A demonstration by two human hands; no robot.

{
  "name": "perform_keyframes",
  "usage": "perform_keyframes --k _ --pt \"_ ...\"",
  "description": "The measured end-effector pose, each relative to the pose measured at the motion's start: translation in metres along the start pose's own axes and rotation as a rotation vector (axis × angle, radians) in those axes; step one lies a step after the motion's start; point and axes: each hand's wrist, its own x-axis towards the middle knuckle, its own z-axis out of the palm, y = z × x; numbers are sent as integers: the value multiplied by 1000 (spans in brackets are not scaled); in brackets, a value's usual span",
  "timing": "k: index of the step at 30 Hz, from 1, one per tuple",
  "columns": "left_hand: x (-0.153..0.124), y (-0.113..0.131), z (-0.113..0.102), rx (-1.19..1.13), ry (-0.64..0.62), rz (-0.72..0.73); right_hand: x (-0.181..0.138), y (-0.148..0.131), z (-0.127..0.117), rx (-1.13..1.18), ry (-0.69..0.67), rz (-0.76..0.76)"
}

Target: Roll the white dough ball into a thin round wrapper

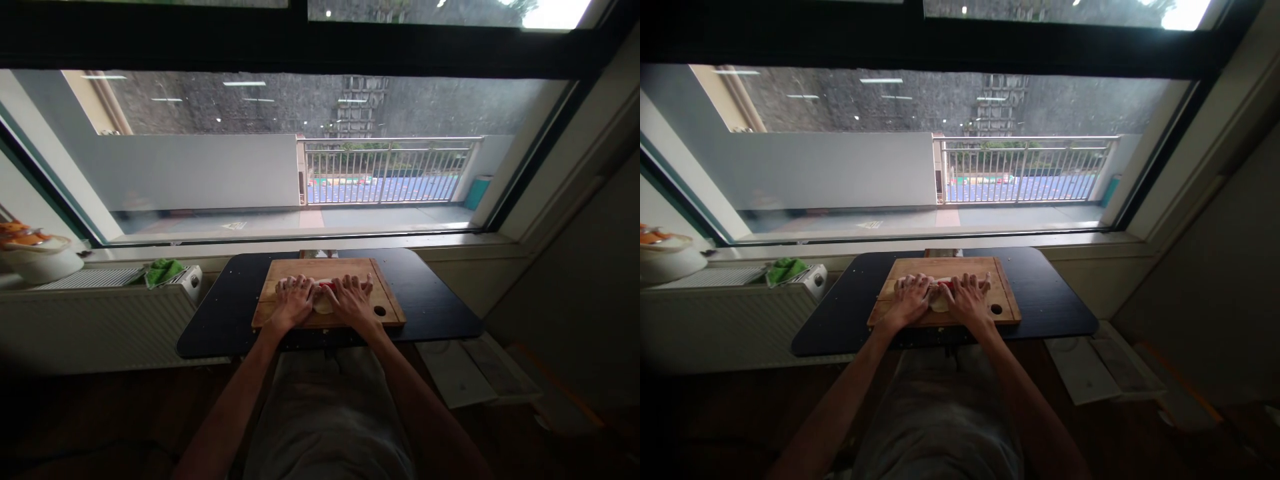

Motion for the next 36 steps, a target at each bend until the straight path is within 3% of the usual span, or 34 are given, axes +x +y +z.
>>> perform_keyframes --k 12,18,29,36 --pt "-42 -6 3 2 171 60 -40 4 -7 67 -10 70" --pt "-54 -13 4 -22 132 32 -52 7 -7 27 21 55" --pt "-33 -12 3 1 95 -8 -33 12 -10 24 -54 63" --pt "-1 -16 6 7 17 -40 -4 19 -6 -14 -101 66"
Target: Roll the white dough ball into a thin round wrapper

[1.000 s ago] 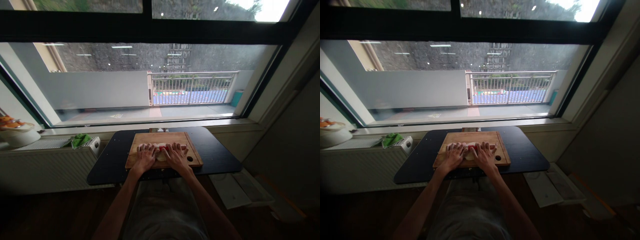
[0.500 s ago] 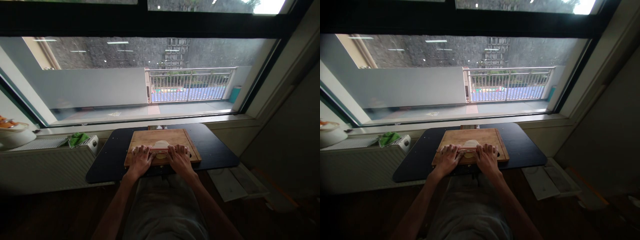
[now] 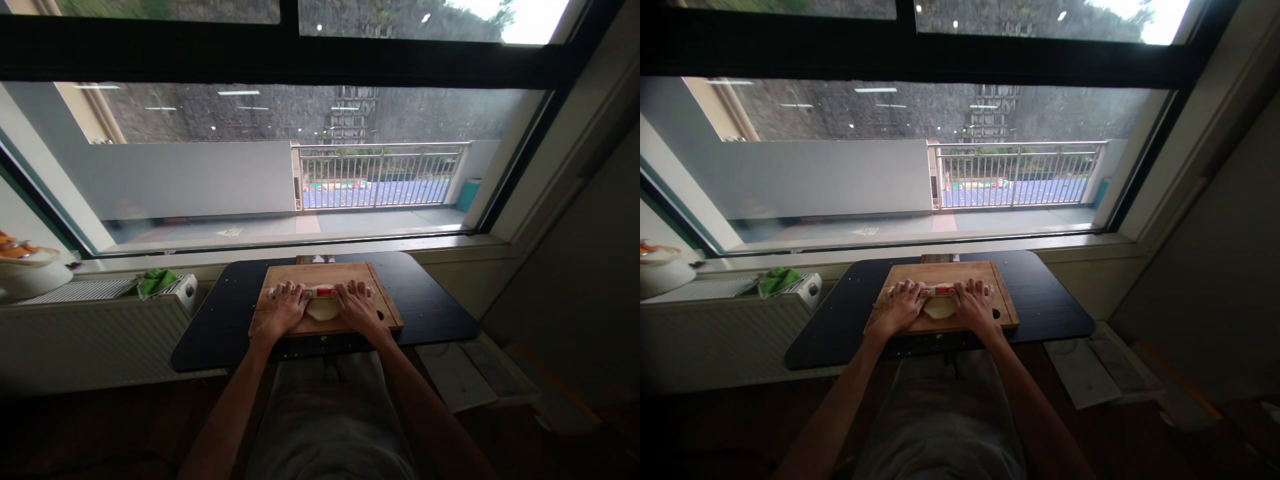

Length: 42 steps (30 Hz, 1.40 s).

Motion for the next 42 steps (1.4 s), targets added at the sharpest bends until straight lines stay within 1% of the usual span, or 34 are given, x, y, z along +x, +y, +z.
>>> perform_keyframes --k 5,9,11,14,17,23,31,37,42 --pt "26 -2 0 12 -61 -14 23 5 -3 36 -68 1" --pt "29 -2 3 41 -61 -20 31 6 -3 65 -98 9" --pt "24 -2 7 44 -40 -7 26 6 0 56 -60 10" --pt "13 -2 10 40 -16 20 10 5 6 36 38 2" --pt "3 -1 7 29 -23 22 -9 4 7 31 79 -26" --pt "-22 3 -5 -35 -1 18 -27 1 1 49 82 -58" --pt "-58 9 -13 -22 48 10 -58 -8 -7 44 95 -51" --pt "-76 12 -12 -36 104 33 -72 -10 -13 30 110 -73" --pt "-84 14 -12 -18 117 32 -77 -11 -13 14 117 -76"
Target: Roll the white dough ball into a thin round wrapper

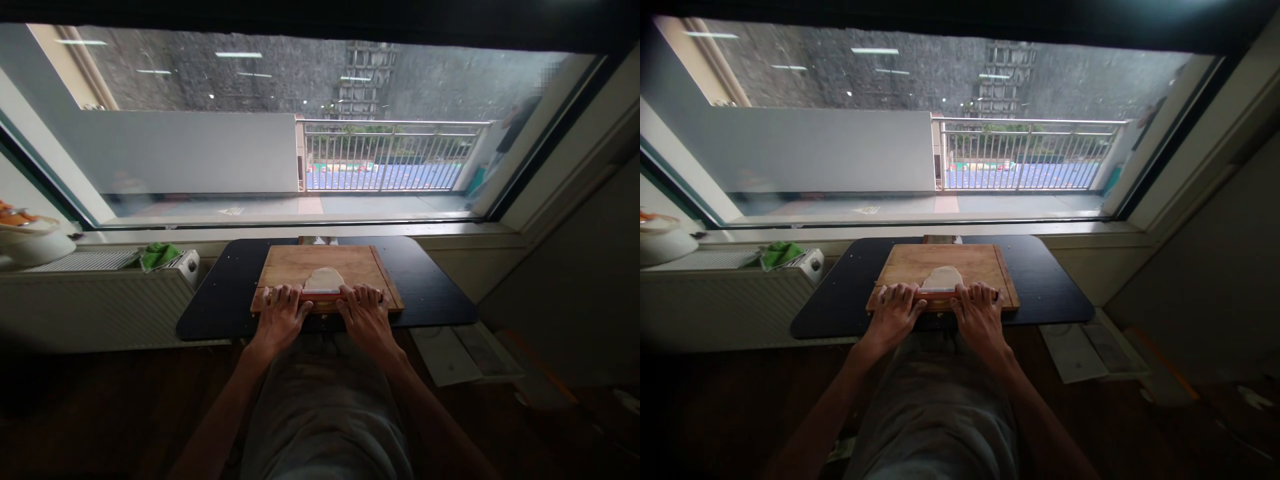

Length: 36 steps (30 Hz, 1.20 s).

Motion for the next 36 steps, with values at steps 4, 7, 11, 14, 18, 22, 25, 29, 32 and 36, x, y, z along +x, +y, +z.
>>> perform_keyframes --k 4,7,11,14,18,22,25,29,32,36 --pt "-3 0 -1 -11 0 7 -4 -1 2 -3 8 9" --pt "-2 0 0 -18 6 7 -2 -1 2 7 8 12" --pt "2 1 4 -1 14 -10 8 0 0 31 -35 13" --pt "6 1 5 17 6 -15 15 1 -1 28 -54 15" --pt "15 -3 5 -6 -29 -7 22 4 3 -7 -40 -7" --pt "30 -6 5 13 -103 -28 32 7 8 -44 -56 -21" --pt "45 -7 6 25 -163 -40 45 11 13 -68 -96 -29" --pt "64 -8 8 15 -216 -64 64 19 20 -114 -143 -70" --pt "76 -11 10 -2 -232 -65 76 27 26 -131 -161 -101" --pt "93 -18 14 -28 -247 -55 91 34 31 -123 -170 -152"
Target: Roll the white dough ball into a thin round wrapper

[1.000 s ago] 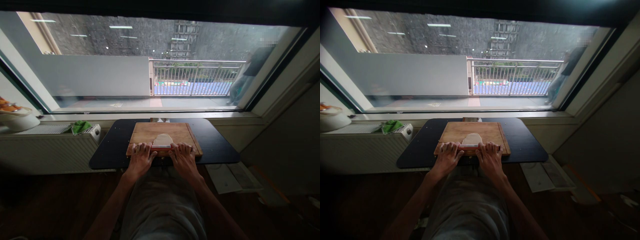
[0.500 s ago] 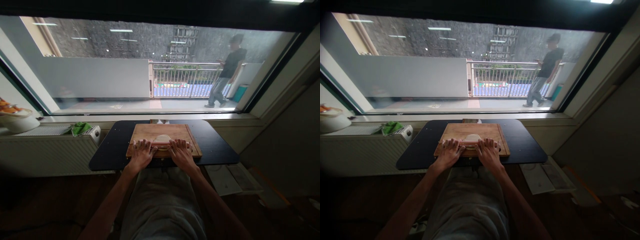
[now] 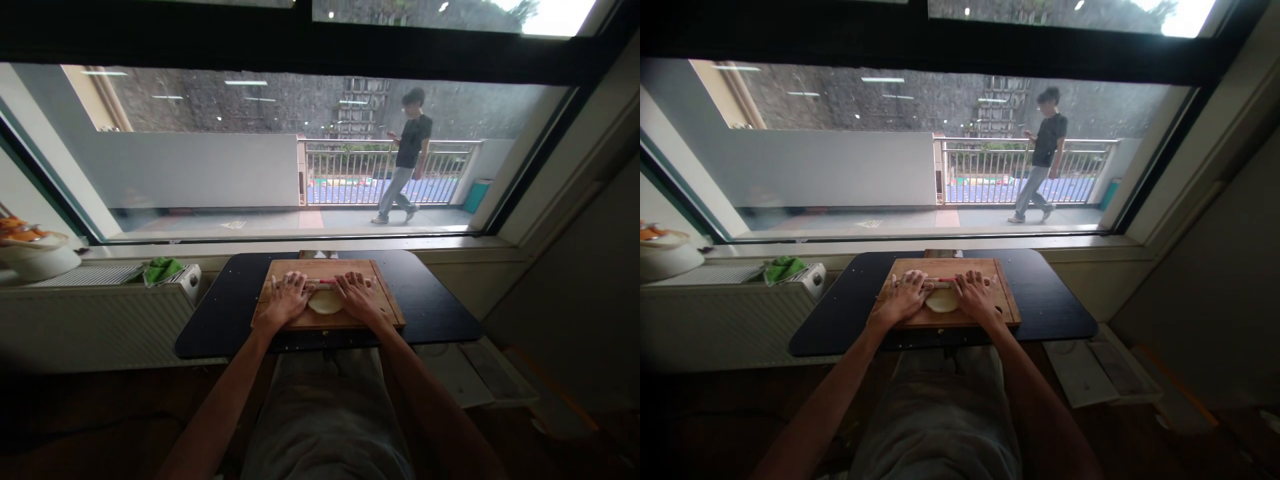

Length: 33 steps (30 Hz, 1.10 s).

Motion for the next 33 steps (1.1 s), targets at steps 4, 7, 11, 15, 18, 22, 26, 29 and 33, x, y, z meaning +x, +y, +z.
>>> perform_keyframes --k 4,7,11,15,18,22,26,29,33 --pt "18 -3 -3 -11 -37 -4 12 3 -7 7 -39 -28" --pt "30 -2 -5 -14 -36 -12 21 4 -16 5 -66 -5" --pt "37 -1 -6 -32 -18 -18 27 4 -18 36 -66 62" --pt "25 -2 -4 -36 18 11 16 -1 -12 84 15 135" --pt "4 -1 -2 -39 79 40 -4 -10 -9 115 93 160" --pt "-27 1 -3 -41 150 67 -32 -20 -11 148 123 186" --pt "-42 5 -4 -46 142 60 -45 -23 -12 143 134 189" --pt "-44 7 -3 -38 120 51 -45 -23 -12 128 122 184" --pt "-41 5 2 -36 111 42 -41 -22 -9 139 113 175"
